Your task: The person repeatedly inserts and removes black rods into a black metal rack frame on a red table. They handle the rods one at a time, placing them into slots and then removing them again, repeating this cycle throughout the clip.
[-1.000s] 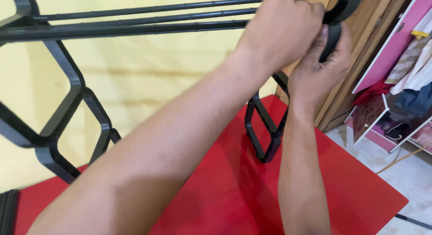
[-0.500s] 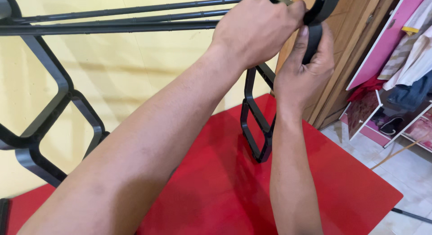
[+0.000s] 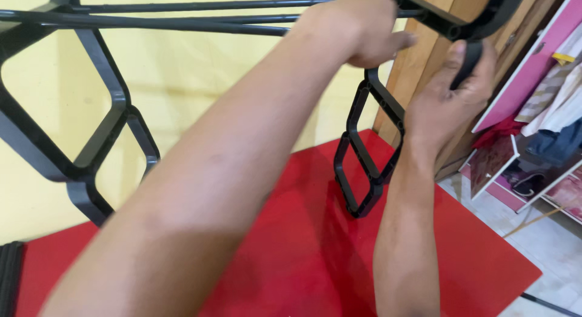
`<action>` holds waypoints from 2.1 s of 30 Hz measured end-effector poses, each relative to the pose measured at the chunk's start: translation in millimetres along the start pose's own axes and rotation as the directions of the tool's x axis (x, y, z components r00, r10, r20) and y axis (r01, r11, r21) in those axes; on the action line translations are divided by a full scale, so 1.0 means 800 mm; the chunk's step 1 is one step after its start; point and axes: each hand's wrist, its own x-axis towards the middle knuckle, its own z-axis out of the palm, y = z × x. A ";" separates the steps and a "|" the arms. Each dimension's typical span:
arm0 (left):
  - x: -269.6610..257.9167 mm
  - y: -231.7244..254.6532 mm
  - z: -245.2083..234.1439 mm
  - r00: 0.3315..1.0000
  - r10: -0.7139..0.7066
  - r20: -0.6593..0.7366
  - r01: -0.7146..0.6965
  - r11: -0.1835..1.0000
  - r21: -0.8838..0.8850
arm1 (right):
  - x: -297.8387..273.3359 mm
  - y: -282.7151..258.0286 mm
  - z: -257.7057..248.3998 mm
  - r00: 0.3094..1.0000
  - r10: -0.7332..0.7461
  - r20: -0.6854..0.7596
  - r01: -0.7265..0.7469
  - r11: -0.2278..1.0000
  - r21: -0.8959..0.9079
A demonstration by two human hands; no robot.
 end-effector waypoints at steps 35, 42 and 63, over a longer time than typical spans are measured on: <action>-0.477 0.081 0.225 0.715 0.336 -0.613 -0.302 0.939 0.162 | -0.166 -0.229 -0.111 -0.047 -0.126 0.991 -0.952 0.307 -0.006; -0.598 0.102 0.199 0.749 0.073 -0.658 -0.068 0.997 0.033 | -0.187 -0.299 -0.158 0.044 -0.181 0.982 -0.951 0.292 0.097; -0.816 0.042 0.145 0.210 -0.917 -0.338 0.864 0.336 -0.374 | -0.438 -0.515 -0.026 -0.219 -0.366 0.905 -0.510 0.833 0.214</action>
